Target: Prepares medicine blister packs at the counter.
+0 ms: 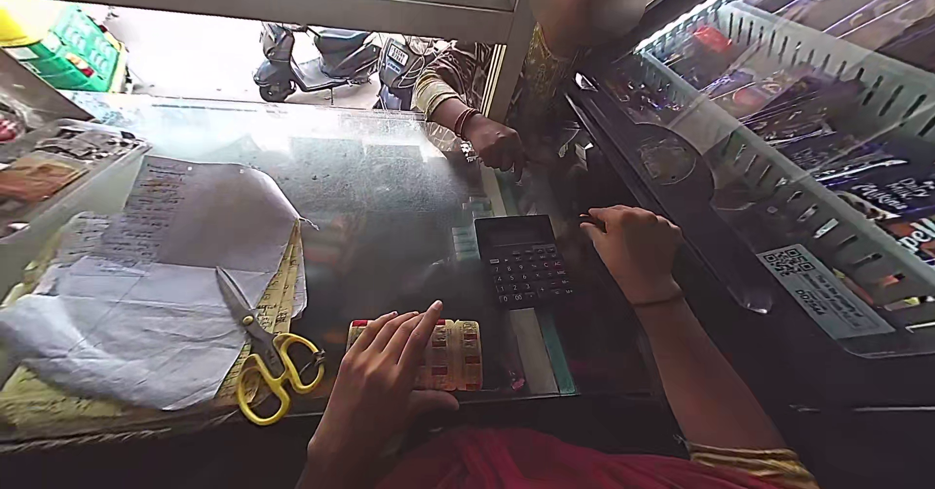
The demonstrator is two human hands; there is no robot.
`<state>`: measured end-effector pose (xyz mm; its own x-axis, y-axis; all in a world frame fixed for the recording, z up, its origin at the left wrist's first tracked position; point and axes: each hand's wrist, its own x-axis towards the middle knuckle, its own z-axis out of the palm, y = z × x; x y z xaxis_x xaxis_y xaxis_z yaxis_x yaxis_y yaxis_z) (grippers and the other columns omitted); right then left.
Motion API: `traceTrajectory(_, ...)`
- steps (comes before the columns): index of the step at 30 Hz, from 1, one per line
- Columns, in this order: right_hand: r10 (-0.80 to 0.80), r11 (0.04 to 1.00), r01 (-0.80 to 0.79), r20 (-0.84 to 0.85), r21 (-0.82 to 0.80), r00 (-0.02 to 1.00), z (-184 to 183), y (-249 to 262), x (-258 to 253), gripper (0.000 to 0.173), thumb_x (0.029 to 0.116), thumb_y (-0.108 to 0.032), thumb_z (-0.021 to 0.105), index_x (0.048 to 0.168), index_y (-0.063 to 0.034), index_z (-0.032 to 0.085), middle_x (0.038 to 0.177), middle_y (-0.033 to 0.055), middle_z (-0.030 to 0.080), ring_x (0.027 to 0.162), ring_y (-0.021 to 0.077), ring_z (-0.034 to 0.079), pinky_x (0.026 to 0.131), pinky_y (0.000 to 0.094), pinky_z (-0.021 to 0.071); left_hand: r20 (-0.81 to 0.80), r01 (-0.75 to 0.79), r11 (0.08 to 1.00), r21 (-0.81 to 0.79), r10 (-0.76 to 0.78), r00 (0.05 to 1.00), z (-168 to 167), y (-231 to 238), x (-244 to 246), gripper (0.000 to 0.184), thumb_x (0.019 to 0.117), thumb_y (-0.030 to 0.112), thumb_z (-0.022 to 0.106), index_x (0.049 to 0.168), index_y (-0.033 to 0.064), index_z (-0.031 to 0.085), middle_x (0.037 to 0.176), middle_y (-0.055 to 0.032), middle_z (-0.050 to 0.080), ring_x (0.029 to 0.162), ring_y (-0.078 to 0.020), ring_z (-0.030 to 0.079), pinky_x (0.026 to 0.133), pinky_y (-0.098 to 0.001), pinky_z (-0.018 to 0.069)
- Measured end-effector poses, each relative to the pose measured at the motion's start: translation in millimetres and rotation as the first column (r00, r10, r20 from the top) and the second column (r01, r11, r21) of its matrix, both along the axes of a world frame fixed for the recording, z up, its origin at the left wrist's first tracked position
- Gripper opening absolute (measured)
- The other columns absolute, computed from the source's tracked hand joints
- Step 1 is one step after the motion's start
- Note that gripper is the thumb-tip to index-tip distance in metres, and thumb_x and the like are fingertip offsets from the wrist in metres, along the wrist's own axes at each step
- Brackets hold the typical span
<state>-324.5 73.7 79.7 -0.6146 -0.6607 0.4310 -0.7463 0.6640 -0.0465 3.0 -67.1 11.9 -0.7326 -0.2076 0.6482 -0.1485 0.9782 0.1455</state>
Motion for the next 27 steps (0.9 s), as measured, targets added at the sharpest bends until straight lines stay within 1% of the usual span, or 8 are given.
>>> traceTrajectory(4,0.146,0.951,-0.148,-0.026,-0.273,0.989,18.8,18.9,44.8,0.021,0.0989,-0.017,0.065,0.104,-0.0023,0.079,0.098,0.0217,0.076,0.086,0.0423,0.072,0.072,0.0633,0.0518,-0.073,0.012,1.000,-0.004,-0.012,0.997,0.0,-0.3,-0.7,0.093,0.0822,0.081,0.053,0.139,0.0068,0.055,0.117,-0.0054,0.074,0.114,-0.0180,0.067,0.106,-0.0322,0.0467)
traceTrajectory(7,0.482,0.830,-0.421,0.088,-0.366,0.872,13.4,33.4,104.4,0.030,0.0986,-0.034,0.063,0.100,-0.0094,0.080,0.095,0.0062,0.078,0.085,0.0130,0.074,0.074,0.0297,0.0602,-0.102,0.027,0.999,0.037,-0.023,0.995,1.5,2.8,-0.7,0.092,0.0829,0.078,0.057,0.139,0.0047,0.054,0.117,-0.0064,0.075,0.114,-0.0179,0.068,0.106,-0.0322,0.0461)
traceTrajectory(9,0.701,0.700,-0.624,0.172,-0.347,0.692,-3.6,27.5,133.7,0.044,0.0975,-0.048,0.063,0.114,-0.0102,0.077,0.115,0.0071,0.075,0.105,0.0110,0.069,0.087,0.0221,0.0566,-0.107,0.041,0.997,0.058,-0.035,0.994,4.9,3.0,-1.5,0.092,0.0828,0.076,0.059,0.139,0.0038,0.053,0.117,-0.0068,0.075,0.114,-0.0185,0.068,0.106,-0.0332,0.0474)
traceTrajectory(12,0.767,0.642,-0.743,0.187,-0.191,0.614,-24.2,15.2,156.1,0.066,0.0886,-0.061,0.064,0.130,-0.0097,0.070,0.132,0.0116,0.067,0.122,0.0211,0.063,0.096,0.0278,0.0532,-0.091,0.071,0.994,0.077,-0.064,0.994,7.5,6.2,-4.3,0.089,0.0820,0.071,0.065,0.139,0.0025,0.055,0.115,-0.0080,0.076,0.110,-0.0204,0.070,0.102,-0.0359,0.0505)
traceTrajectory(15,0.731,0.682,-0.710,0.215,-0.177,0.648,-35.8,7.9,157.8,0.057,0.0849,-0.050,0.071,0.124,-0.0089,0.074,0.120,0.0128,0.071,0.107,0.0258,0.068,0.084,0.0318,0.0570,0.033,0.103,0.985,0.139,-0.108,0.994,9.5,9.0,-1.7,0.088,0.0819,0.064,0.070,0.143,0.0030,0.052,0.119,-0.0092,0.073,0.116,-0.0235,0.068,0.107,-0.0425,0.0488)
traceTrajectory(18,0.701,0.712,-0.674,0.262,-0.197,0.663,-41.4,10.0,155.2,0.060,0.0827,-0.053,0.071,0.124,-0.0090,0.074,0.114,0.0138,0.070,0.100,0.0268,0.066,0.083,0.0350,0.0559,0.154,0.052,0.983,0.177,-0.080,0.985,14.2,5.5,14.8,0.087,0.0805,0.062,0.072,0.145,0.0057,0.053,0.131,-0.0095,0.068,0.129,-0.0258,0.060,0.114,-0.0479,0.0407)
traceTrajectory(24,0.682,0.729,-0.648,0.310,-0.219,0.663,-28.5,11.0,158.8,0.066,0.0692,-0.048,0.080,0.121,-0.0069,0.072,0.106,0.0113,0.066,0.095,0.0208,0.063,0.081,0.0274,0.0528,0.127,0.090,0.987,0.134,-0.108,0.986,15.7,-1.9,22.3,0.069,0.0880,0.051,0.070,0.142,0.0091,0.056,0.141,-0.0056,0.062,0.141,-0.0246,0.049,0.121,-0.0507,0.0284)
traceTrajectory(27,0.703,0.707,-0.678,0.312,-0.202,0.639,-21.1,6.9,157.0,0.059,0.0714,-0.036,0.080,0.122,-0.0061,0.072,0.105,0.0119,0.070,0.095,0.0242,0.067,0.081,0.0337,0.0548,0.117,0.119,0.978,0.171,-0.140,0.983,16.6,-4.1,15.6,0.072,0.0823,0.047,0.077,0.141,0.0106,0.058,0.133,-0.0061,0.067,0.134,-0.0227,0.056,0.120,-0.0506,0.0307)
